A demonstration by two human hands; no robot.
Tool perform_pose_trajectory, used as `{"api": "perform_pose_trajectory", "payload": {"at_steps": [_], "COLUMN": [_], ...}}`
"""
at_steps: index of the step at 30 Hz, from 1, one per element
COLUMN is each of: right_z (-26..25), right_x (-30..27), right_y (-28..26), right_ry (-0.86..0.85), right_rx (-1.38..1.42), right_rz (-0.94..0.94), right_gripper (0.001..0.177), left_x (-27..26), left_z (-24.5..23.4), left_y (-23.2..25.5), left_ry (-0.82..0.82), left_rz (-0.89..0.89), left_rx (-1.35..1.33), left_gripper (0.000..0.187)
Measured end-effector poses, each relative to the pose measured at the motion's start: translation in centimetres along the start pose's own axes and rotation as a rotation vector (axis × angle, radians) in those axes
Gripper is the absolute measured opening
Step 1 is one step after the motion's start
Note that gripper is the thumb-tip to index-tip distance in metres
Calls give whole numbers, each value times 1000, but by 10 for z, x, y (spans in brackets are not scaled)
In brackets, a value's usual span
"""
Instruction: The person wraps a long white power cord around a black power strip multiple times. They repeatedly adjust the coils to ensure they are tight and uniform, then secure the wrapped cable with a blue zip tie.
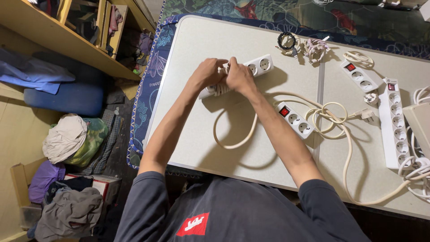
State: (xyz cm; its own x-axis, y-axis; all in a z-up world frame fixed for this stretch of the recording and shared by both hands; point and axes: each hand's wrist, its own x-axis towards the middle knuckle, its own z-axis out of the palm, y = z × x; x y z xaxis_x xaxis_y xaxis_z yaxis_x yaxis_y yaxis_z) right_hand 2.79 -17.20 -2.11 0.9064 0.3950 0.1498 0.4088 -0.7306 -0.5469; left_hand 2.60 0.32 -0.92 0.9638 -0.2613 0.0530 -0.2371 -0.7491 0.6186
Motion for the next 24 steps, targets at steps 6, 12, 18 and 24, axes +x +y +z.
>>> {"api": "perform_pose_trajectory", "payload": {"at_steps": [6, 12, 18, 24], "right_z": [33, 14, 6, 17], "right_x": [4, -51, -70, -65], "right_y": [23, -13, -40, -32], "right_ry": [-21, 80, 327, 360], "right_rx": [-151, -298, -251, -144], "right_rz": [39, -26, -188, -172], "right_gripper": [42, 93, 141, 120], "left_x": [5, -1, 13, 12], "left_z": [-19, -19, -18, -17], "left_y": [26, 28, 21, 18], "left_ry": [-148, -191, -253, -258], "left_rz": [-159, -173, -229, -212], "left_rx": [24, 32, 19, 73], "left_gripper": [53, 32, 33, 35]}}
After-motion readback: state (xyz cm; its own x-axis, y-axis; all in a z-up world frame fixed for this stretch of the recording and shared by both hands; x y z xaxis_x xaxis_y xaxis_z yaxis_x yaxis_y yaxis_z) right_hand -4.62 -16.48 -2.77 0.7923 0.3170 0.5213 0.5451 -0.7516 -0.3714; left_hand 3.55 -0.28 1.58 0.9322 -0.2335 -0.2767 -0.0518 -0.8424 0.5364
